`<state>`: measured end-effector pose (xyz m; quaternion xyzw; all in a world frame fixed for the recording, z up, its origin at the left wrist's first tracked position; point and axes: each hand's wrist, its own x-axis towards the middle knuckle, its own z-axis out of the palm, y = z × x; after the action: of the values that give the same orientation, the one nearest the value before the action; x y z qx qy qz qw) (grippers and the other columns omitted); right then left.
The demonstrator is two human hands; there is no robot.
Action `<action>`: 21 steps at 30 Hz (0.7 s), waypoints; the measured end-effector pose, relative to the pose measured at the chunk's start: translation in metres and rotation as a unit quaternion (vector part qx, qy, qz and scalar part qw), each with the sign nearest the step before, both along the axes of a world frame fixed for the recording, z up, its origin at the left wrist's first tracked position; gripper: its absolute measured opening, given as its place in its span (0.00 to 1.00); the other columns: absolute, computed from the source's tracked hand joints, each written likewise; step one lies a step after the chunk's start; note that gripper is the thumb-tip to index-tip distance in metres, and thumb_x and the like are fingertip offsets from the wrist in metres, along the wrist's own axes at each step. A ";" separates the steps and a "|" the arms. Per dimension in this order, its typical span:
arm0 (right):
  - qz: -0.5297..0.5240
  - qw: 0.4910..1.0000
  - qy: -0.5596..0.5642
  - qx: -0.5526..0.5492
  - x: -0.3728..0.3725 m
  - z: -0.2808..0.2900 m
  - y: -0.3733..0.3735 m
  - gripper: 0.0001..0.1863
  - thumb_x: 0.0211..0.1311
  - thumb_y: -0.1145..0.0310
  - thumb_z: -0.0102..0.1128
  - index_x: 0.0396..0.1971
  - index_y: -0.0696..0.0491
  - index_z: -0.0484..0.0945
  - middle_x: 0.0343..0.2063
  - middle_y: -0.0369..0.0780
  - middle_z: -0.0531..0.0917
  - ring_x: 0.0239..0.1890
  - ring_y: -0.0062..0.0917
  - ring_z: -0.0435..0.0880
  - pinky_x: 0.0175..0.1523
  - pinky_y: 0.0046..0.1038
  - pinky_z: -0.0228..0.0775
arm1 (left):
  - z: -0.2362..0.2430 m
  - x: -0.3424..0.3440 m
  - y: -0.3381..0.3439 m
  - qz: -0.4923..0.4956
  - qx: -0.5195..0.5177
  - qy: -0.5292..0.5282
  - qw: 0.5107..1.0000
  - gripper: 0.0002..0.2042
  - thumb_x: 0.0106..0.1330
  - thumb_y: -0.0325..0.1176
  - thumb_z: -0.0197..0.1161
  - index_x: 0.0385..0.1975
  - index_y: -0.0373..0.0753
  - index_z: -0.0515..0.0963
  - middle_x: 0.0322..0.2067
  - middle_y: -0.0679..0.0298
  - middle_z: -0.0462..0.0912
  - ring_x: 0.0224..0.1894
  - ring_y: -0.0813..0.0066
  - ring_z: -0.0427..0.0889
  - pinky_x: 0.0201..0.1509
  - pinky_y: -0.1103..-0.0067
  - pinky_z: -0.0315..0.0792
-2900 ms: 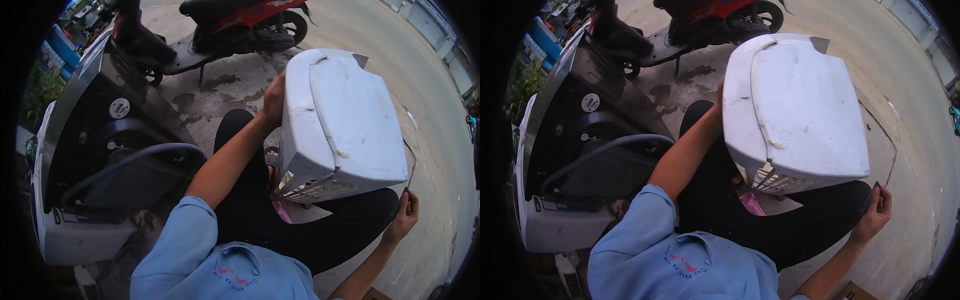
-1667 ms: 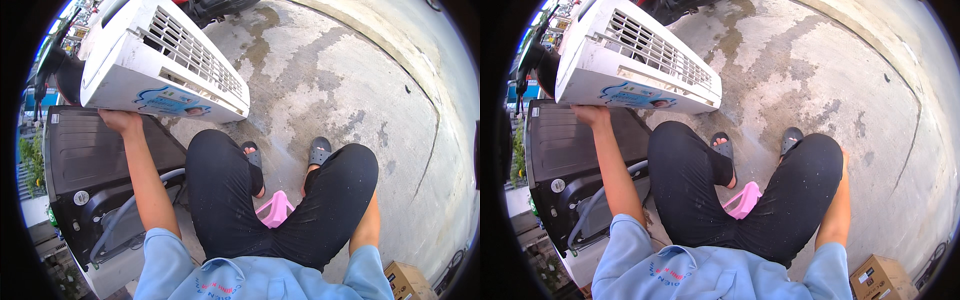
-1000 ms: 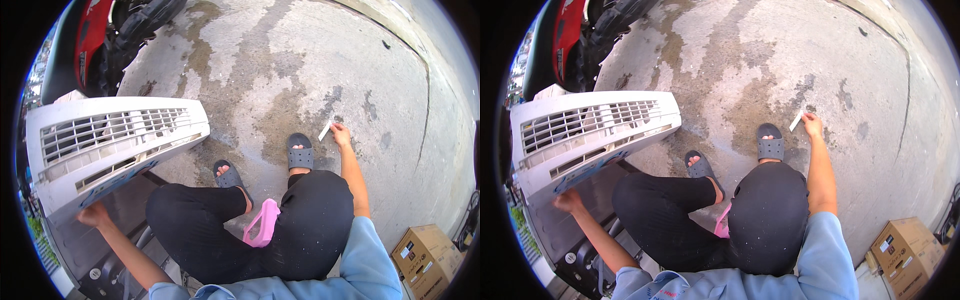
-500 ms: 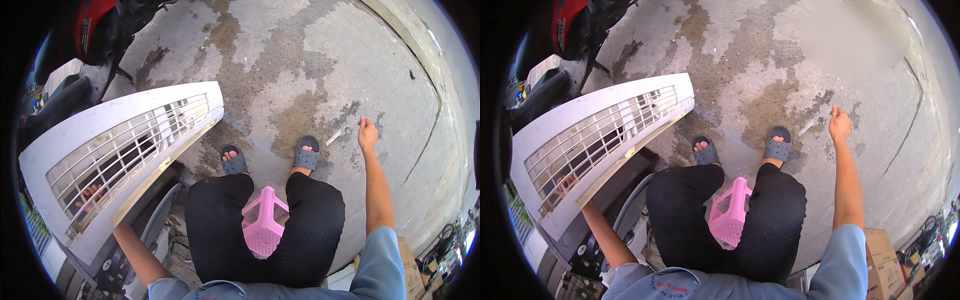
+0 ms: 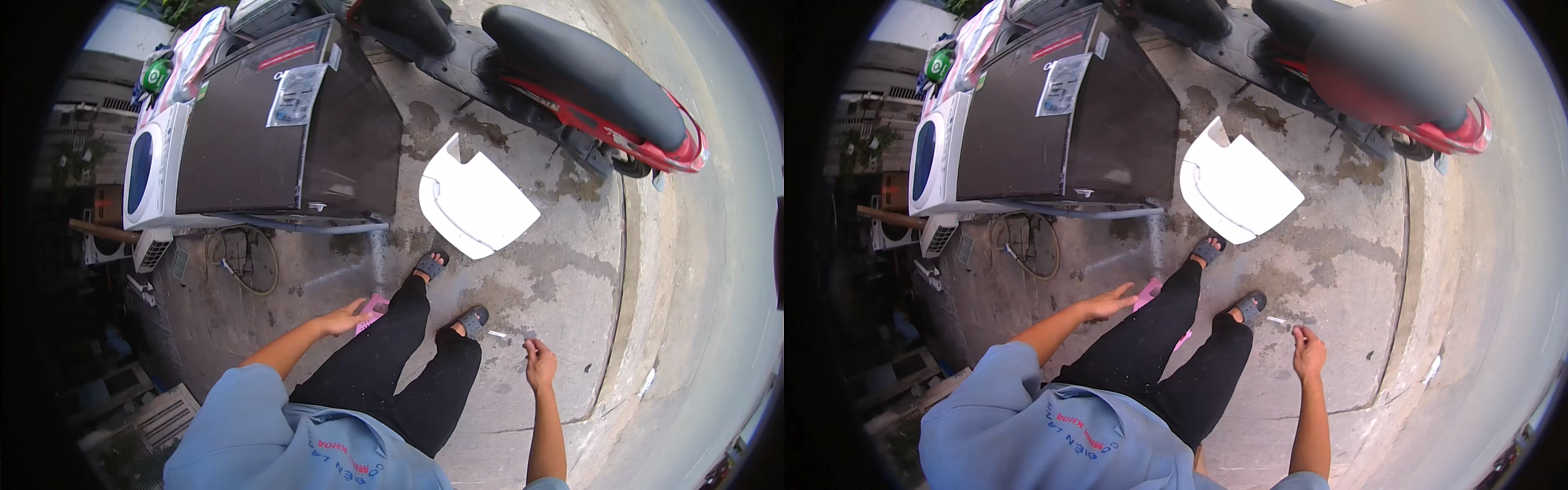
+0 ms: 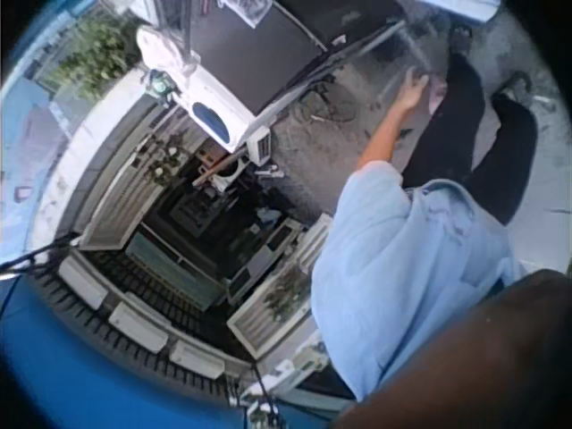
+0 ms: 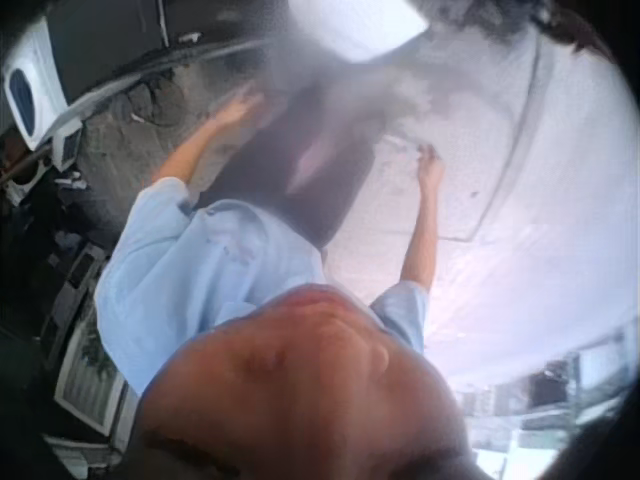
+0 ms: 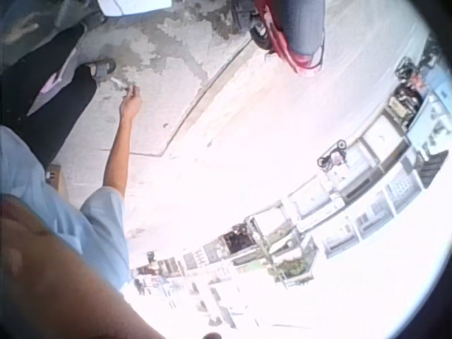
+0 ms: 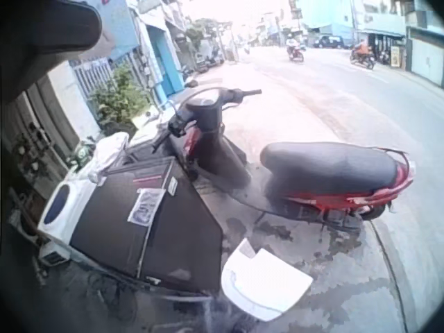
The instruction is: The person scrapes a white plastic part with a utility knife, then attaches a grinding disc to a cordless drill and grinds the surface of the part.
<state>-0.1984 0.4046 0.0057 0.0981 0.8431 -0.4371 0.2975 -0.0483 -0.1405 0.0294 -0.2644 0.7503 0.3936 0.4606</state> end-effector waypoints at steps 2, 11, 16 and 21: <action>0.161 0.986 0.006 0.042 0.038 0.066 -0.036 0.19 0.71 0.58 0.62 0.53 0.56 0.78 0.46 0.45 0.84 0.48 0.34 0.82 0.55 0.34 0.71 | 0.042 0.068 0.032 0.017 0.139 -0.105 0.985 0.52 0.69 0.73 0.48 0.80 0.38 0.42 0.78 0.41 0.49 0.77 0.45 0.57 0.78 0.62 0.57; 0.747 0.653 0.009 0.125 0.053 0.171 -0.231 0.17 0.71 0.52 0.57 0.55 0.35 0.85 0.55 0.39 0.86 0.58 0.35 0.84 0.66 0.48 0.67 | 0.208 0.180 0.048 -0.119 -0.026 0.103 0.987 0.29 0.74 0.58 0.52 0.72 0.55 0.69 0.77 0.66 0.59 0.80 0.58 0.53 0.79 0.44 0.43; 0.723 0.642 0.199 0.160 -0.002 0.291 -0.416 0.11 0.69 0.58 0.61 0.41 0.45 0.88 0.28 0.40 0.90 0.32 0.36 0.90 0.40 0.37 0.81 | 0.196 0.323 -0.126 0.455 -0.348 0.070 0.817 0.25 0.77 0.59 0.51 0.52 0.41 0.79 0.52 0.56 0.83 0.56 0.56 0.81 0.65 0.53 0.70; 0.762 0.613 0.203 -0.050 -0.043 0.206 -0.558 0.19 0.72 0.54 0.61 0.34 0.56 0.84 0.27 0.42 0.86 0.28 0.37 0.79 0.48 0.45 0.71 | 0.177 0.485 -0.172 0.845 -0.156 0.336 0.386 0.14 0.81 0.42 0.55 0.39 0.36 0.74 0.33 0.62 0.81 0.39 0.76 0.84 0.47 0.75 0.80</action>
<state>-0.2418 -0.1533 0.2118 -0.6862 0.6299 -0.1036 0.3489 0.4364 -0.3121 0.2065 -0.6755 0.2827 0.5132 -0.4477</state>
